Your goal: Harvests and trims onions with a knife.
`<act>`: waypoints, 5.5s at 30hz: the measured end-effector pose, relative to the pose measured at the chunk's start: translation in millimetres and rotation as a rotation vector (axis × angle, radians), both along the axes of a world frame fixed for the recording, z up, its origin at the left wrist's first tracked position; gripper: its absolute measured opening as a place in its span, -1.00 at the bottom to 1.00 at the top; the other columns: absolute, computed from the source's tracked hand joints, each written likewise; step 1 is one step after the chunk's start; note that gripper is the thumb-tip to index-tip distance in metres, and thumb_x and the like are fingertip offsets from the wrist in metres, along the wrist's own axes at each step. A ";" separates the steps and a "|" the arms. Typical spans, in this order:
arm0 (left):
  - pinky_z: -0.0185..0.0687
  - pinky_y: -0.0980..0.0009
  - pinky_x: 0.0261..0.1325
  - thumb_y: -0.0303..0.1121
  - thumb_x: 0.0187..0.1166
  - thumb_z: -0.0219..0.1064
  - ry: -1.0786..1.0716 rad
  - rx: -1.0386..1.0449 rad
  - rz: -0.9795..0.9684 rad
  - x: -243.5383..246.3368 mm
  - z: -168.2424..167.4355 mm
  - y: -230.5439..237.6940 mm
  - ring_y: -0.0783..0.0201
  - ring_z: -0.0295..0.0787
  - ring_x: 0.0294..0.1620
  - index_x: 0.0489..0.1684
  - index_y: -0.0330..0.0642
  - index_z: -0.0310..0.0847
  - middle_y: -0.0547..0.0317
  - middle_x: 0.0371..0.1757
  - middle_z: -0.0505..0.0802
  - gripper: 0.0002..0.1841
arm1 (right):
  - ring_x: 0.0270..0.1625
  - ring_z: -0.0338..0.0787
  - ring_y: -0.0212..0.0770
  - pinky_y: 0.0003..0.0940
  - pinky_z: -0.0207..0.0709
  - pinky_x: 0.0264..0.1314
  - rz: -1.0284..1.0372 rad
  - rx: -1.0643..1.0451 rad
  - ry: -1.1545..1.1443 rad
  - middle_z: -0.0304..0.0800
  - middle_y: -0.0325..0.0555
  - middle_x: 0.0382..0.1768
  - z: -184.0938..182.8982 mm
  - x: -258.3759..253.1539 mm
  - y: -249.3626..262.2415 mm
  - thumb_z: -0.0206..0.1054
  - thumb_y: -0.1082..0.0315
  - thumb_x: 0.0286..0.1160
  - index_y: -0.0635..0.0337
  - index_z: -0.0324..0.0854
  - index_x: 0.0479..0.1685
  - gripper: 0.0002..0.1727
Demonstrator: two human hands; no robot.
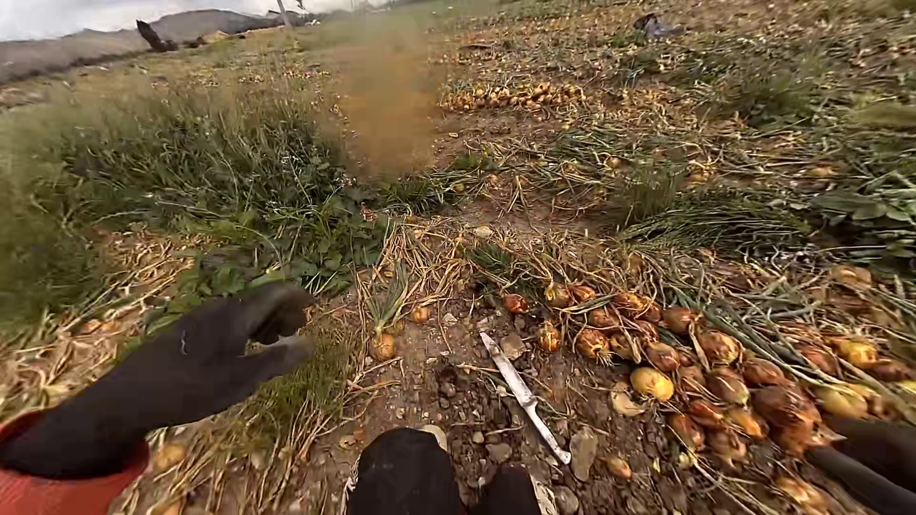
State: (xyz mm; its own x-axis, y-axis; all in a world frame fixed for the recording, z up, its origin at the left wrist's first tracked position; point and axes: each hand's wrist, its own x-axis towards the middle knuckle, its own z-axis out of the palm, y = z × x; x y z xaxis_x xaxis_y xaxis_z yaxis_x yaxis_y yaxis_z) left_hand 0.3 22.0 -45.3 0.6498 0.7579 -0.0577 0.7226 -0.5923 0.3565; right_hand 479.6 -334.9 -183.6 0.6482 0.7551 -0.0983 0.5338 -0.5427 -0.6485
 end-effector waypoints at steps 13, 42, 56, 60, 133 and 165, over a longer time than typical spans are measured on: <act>0.48 -0.16 0.57 0.12 0.57 0.37 0.262 -0.414 0.561 87.8 -431.1 214.3 -0.20 0.61 0.53 0.51 -0.35 0.52 -0.33 0.45 0.69 -0.27 | 0.51 0.57 0.45 0.38 0.49 0.43 0.075 -0.584 0.001 0.52 0.50 0.48 -343.7 -74.3 210.8 0.51 -0.17 0.38 0.39 0.55 0.48 -0.14; 0.47 0.42 -0.58 -0.33 0.80 0.16 -0.845 -0.490 0.875 48.2 -458.2 150.2 0.38 0.44 -0.67 -0.13 -0.33 0.52 0.22 -0.59 0.54 -0.79 | 0.41 0.63 0.55 0.47 0.57 0.17 -0.128 -0.534 -0.230 0.61 0.55 0.33 -417.1 -95.5 215.0 0.49 -0.17 0.25 0.46 0.57 0.32 -0.14; 0.54 -0.09 0.51 -0.14 0.71 0.31 0.131 -0.317 0.307 155.2 -474.9 285.3 -0.17 0.71 0.39 0.42 -0.45 0.53 -0.36 0.31 0.76 -0.48 | 0.47 0.62 0.47 0.40 0.56 0.27 -0.149 -0.575 -0.170 0.63 0.47 0.38 -404.9 -101.4 220.3 0.45 -0.26 0.27 0.40 0.58 0.39 -0.10; 0.74 0.19 0.11 -0.33 0.82 0.18 -0.362 -0.540 0.476 158.0 -486.0 283.4 0.14 0.79 -0.08 0.29 -0.54 0.54 -0.21 -0.02 0.80 -0.64 | 0.31 0.70 0.52 0.43 0.62 0.05 -0.160 -0.497 -0.263 0.69 0.48 0.23 -420.7 -99.9 212.5 0.48 -0.25 0.14 0.40 0.64 0.25 -0.13; 0.46 0.38 -0.48 -0.19 0.88 0.08 -0.577 -0.456 0.170 350.1 -325.9 163.5 0.35 0.39 -0.62 0.04 -0.34 0.55 0.19 -0.49 0.52 -0.67 | 0.57 0.52 0.40 0.35 0.48 0.41 -0.142 -0.564 0.122 0.54 0.37 0.49 -371.4 -87.7 231.2 0.43 -0.23 0.33 0.34 0.49 0.49 -0.11; 0.49 -0.37 0.42 -0.16 0.74 0.14 0.935 -0.161 -0.808 308.0 -453.1 149.3 -0.31 0.65 0.46 0.42 -0.28 0.62 -0.28 0.41 0.74 -0.55 | 0.53 0.57 0.36 0.35 0.48 0.40 -0.194 -0.734 0.150 0.63 0.30 0.43 -367.0 -94.5 213.6 0.46 -0.10 0.27 0.24 0.53 0.48 -0.20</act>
